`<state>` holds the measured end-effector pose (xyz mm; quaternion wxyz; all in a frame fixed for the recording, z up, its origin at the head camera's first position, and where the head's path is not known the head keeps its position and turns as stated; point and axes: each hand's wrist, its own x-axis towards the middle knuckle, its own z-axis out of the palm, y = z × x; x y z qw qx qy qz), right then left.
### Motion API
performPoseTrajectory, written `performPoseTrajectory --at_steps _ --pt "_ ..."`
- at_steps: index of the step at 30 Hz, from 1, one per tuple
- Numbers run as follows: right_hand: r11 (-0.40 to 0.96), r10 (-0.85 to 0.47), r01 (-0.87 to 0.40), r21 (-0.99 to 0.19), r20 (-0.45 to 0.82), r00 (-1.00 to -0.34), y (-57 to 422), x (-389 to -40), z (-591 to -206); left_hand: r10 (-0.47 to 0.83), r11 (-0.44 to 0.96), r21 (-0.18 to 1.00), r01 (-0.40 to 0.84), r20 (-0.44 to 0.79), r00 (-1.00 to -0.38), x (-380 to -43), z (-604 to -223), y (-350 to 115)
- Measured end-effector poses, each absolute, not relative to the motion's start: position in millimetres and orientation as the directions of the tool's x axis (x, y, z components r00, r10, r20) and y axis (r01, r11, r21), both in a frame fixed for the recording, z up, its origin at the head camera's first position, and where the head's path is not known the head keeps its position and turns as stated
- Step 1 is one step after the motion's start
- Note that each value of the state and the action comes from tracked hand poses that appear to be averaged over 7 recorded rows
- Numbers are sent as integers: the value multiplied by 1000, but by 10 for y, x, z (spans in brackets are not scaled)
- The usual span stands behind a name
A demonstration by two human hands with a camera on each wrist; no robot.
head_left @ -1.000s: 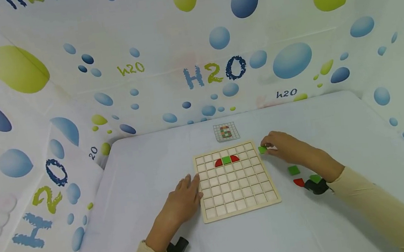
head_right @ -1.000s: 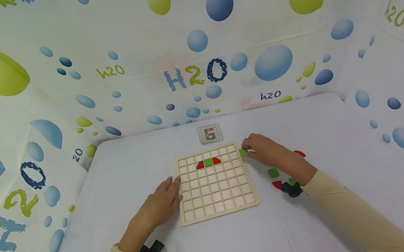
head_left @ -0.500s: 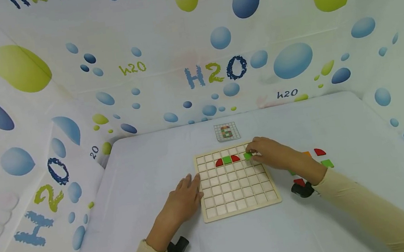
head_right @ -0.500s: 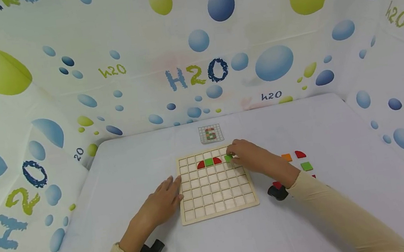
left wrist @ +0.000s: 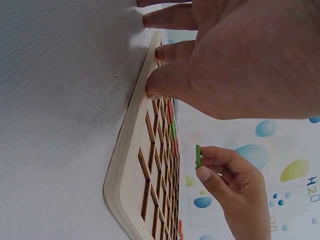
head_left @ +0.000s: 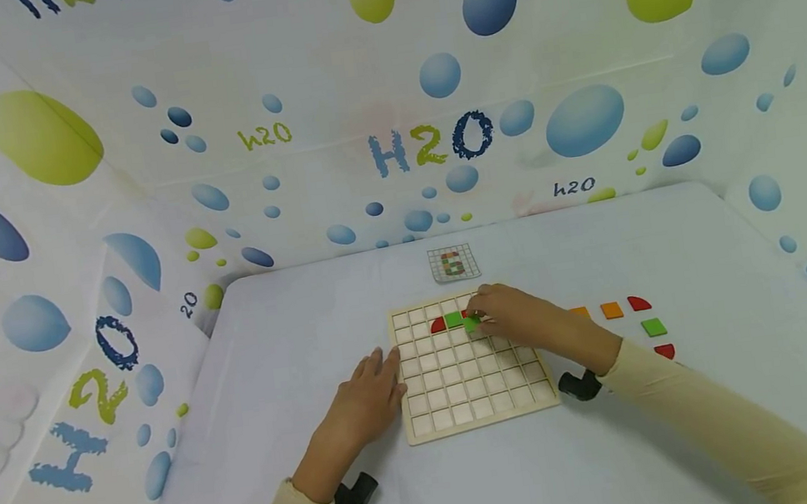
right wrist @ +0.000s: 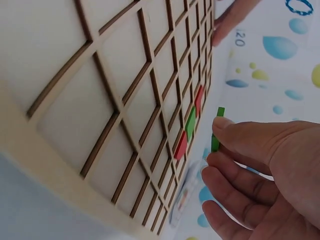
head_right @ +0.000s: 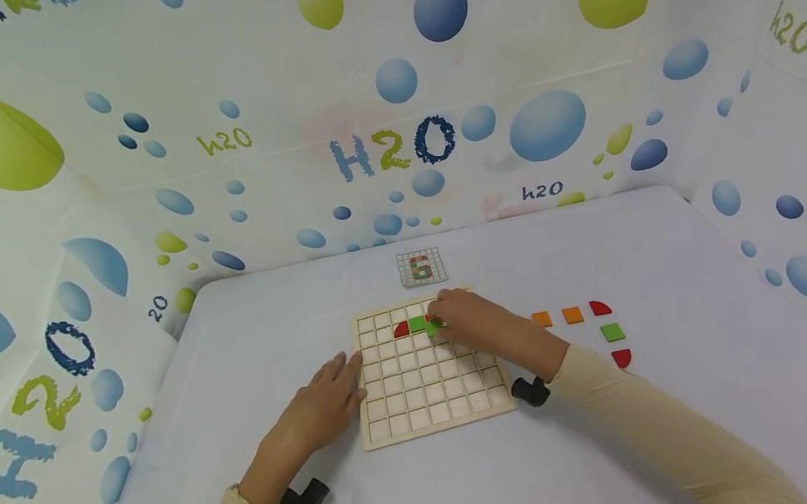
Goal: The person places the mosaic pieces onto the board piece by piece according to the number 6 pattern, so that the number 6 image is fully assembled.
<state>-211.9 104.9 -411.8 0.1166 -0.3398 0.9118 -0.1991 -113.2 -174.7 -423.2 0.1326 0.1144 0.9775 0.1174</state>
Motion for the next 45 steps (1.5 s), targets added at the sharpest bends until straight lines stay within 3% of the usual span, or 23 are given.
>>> performPoseTrajectory --at_steps 45 --pt "710 -673 -610 -352 -85 -734 539 -2082 -4151 254 949 249 195 -232 -939 -1138 -4241 -1750"
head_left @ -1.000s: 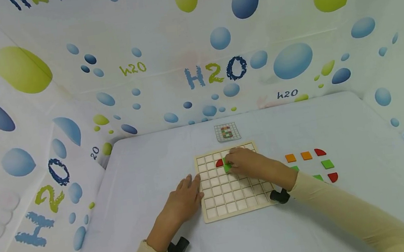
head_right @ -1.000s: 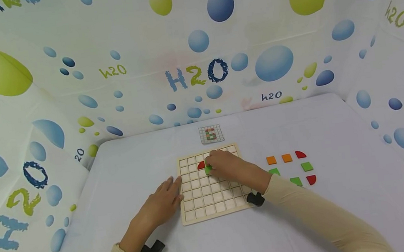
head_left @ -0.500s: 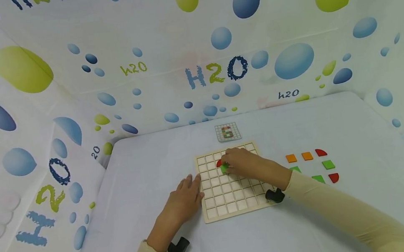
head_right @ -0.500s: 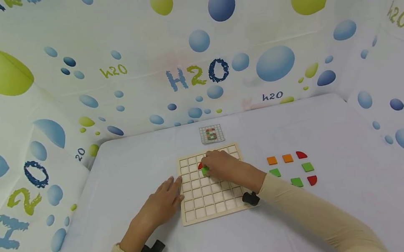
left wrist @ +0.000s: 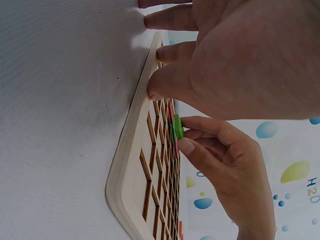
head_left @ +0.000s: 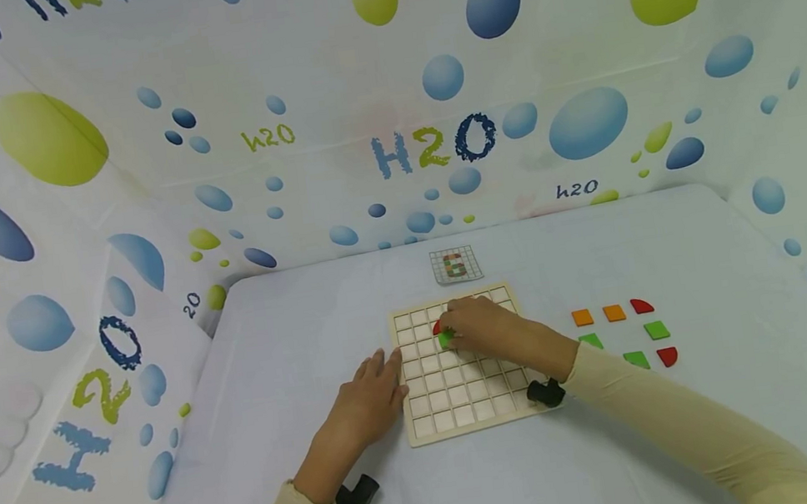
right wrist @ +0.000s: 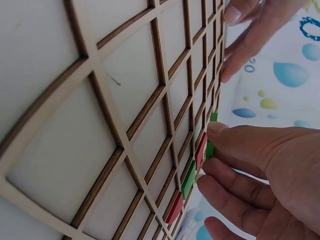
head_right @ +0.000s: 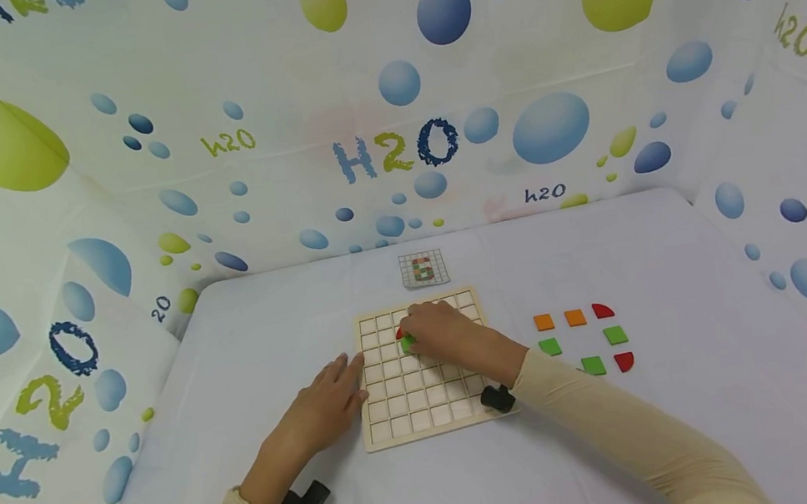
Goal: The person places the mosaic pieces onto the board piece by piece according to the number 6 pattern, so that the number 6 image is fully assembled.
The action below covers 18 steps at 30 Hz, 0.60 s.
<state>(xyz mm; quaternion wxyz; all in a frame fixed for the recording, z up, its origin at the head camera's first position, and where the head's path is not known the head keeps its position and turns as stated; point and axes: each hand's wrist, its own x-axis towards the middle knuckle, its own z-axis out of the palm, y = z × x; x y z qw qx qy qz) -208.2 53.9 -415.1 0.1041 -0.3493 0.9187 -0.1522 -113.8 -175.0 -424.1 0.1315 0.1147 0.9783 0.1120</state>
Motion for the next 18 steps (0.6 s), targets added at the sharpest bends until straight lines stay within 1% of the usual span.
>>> performPoseTrajectory --at_steps 8,18 --pt "716 -677 -631 -300 -78 -732 503 -2084 -4194 255 949 244 198 -230 -939 -1135 -4249 -1748" --pt "698 -705 -682 -219 -44 -708 484 -2090 -4265 255 948 250 197 -226 -940 -1130 -4246 -1751"
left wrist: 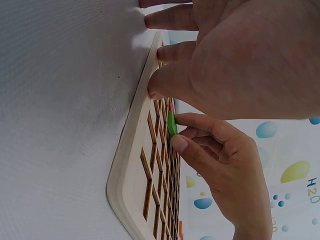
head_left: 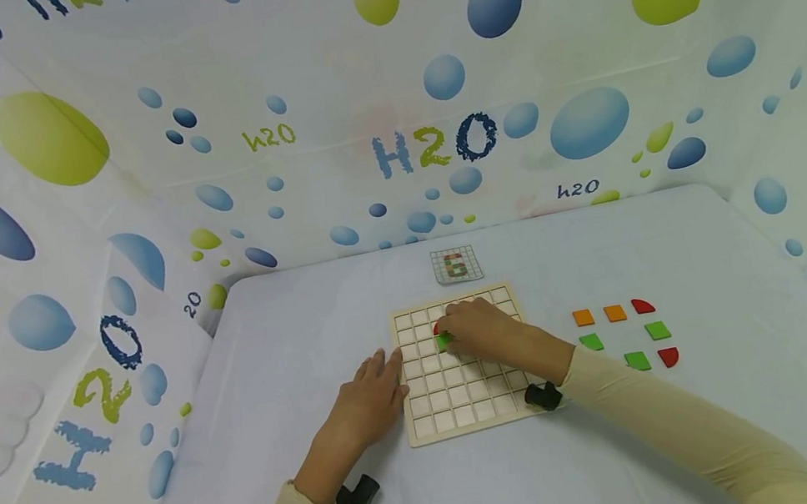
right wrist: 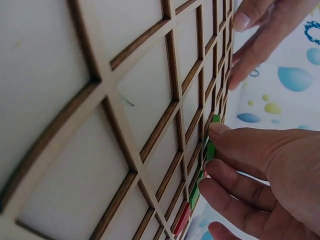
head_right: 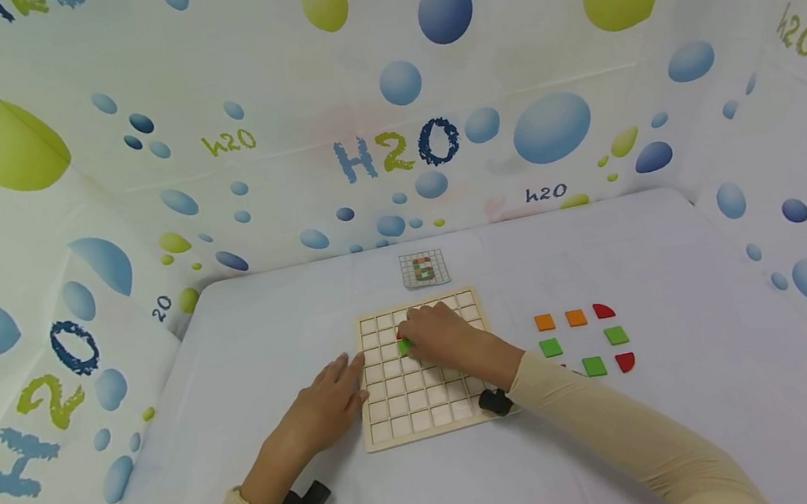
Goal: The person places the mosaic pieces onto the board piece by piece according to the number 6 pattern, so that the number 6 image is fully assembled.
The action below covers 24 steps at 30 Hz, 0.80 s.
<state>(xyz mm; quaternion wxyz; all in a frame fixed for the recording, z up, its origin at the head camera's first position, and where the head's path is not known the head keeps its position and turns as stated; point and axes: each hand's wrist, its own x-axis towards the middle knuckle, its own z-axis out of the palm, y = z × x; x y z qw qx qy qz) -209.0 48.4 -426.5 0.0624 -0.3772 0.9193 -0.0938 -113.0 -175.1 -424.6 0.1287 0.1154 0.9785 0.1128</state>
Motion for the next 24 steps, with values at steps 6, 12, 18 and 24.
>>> performPoseTrajectory --at_steps 6,12,18,24 --pt "684 -718 -701 -200 -16 -696 491 -2072 -4266 258 946 255 199 -226 -939 -1127 -4248 -1756" --pt "694 -708 -692 -199 -18 -706 494 -2059 -4262 260 947 250 202 -224 -939 -1124 -4245 -1753" --pt "707 -697 -684 -181 -18 -717 479 -2052 -4265 256 948 247 200 -221 -941 -1122 -4253 -1753" --pt "712 -694 -687 -145 1 -720 464 -2042 -4283 254 950 242 198 -225 -941 -1123 -4265 -1755"
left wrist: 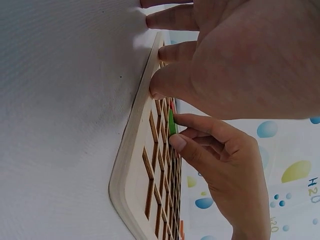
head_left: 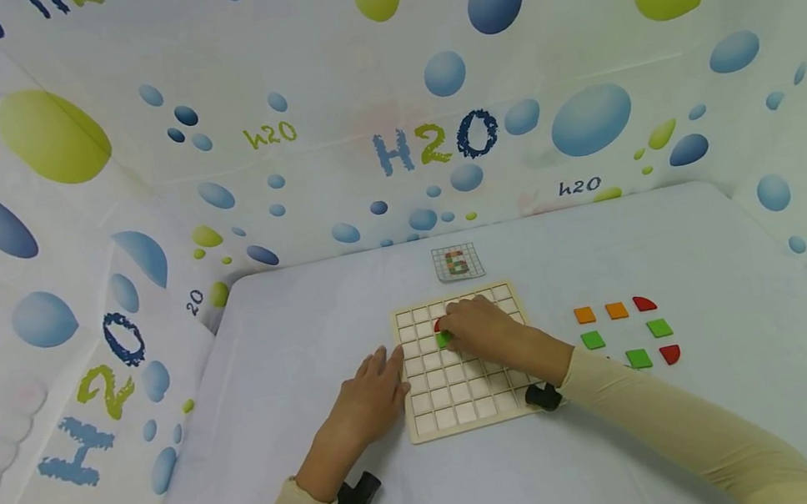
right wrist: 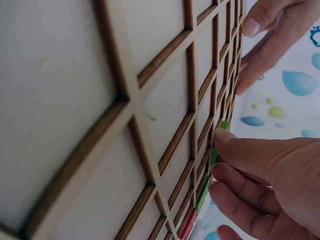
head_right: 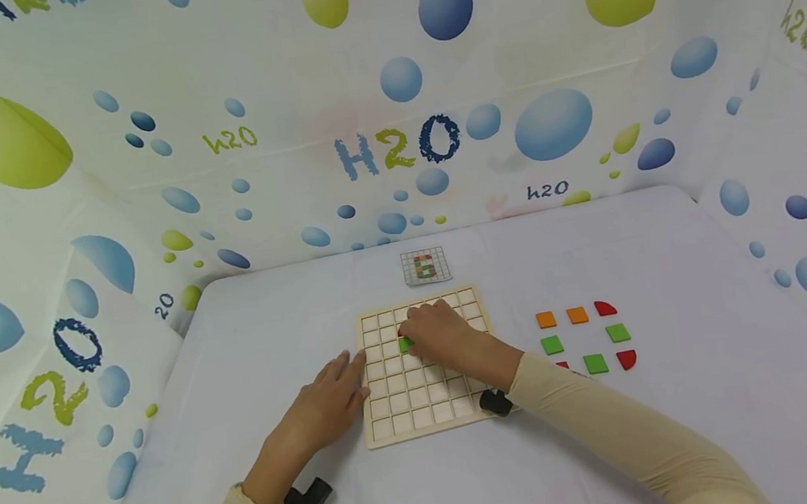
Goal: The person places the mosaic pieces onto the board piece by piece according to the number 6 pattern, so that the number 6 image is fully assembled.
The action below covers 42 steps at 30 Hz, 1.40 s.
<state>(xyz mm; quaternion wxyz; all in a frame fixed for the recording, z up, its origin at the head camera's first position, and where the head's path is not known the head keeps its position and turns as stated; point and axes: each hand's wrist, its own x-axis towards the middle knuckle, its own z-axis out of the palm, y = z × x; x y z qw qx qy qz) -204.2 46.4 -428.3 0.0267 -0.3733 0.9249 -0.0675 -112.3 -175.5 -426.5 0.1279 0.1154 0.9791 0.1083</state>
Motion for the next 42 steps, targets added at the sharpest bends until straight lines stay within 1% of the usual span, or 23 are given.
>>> performPoseTrajectory --at_steps 12,23,35,42 --pt "713 -690 -684 -154 14 -723 469 -2036 -4285 254 951 238 199 -227 -940 -1126 -4259 -1751" --pt "721 -675 -661 -208 5 -738 467 -2057 -4310 252 950 242 196 -228 -940 -1123 -4246 -1747" --pt "720 -678 -665 -199 6 -735 482 -2026 -4310 246 953 232 194 -225 -943 -1119 -4253 -1739" --pt "708 -688 -683 -176 43 -724 491 -2041 -4320 250 952 236 197 -219 -943 -1118 -4247 -1741"
